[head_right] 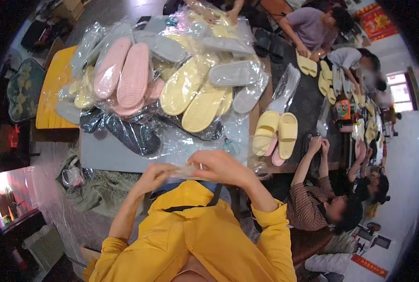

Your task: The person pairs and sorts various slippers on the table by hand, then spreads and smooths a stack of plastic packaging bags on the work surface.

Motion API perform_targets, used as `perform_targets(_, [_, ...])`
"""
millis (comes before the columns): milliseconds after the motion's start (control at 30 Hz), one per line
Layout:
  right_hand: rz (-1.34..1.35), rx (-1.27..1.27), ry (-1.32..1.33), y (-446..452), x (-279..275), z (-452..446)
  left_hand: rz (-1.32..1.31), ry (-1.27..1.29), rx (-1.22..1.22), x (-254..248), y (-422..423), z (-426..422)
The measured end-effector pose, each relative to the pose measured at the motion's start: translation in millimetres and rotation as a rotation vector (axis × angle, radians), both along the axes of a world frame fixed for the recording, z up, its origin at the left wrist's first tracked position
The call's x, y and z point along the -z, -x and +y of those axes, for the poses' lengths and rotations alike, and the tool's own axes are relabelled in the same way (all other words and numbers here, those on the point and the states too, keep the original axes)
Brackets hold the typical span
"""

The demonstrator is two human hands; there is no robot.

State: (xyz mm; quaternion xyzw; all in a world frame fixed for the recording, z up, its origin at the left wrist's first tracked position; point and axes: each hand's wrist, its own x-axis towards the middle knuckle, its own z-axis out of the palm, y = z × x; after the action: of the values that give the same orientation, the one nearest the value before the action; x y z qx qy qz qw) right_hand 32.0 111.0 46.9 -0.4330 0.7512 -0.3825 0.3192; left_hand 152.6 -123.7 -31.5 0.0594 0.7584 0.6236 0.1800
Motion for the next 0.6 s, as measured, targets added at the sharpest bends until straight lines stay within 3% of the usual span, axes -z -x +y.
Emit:
perform_targets(67, [-0.224,0.029,-0.123,17.9,6.1,6.8,-0.096,0.040,-0.046,30.1,-8.7,-12.3])
perform_targets(133, [-0.596,0.273,-0.155,36.9,49.4,24.2,-0.110,-0.082,-0.145,47.3,-13.3,-22.9])
perform_targets(233, [-0.516,0.728,0.033,60.1,158.4,38.9,-0.224,-0.135,-0.253,62.4,-15.6,-35.8])
perform_targets(267, [-0.516,0.869,0.120,66.8,177.6,35.0,-0.244,-0.160,-0.289,81.9,-18.6,-39.3])
perform_targets(367, [-0.744,1.096,0.139,89.6,192.2,10.2,-0.252,-0.236,-0.356,70.5,-14.8,-41.0])
perform_targets(600, [-1.075,1.087,0.305,130.9,222.2,-1.8,-0.292,-0.416,-0.328,36.6,-8.6,-44.5])
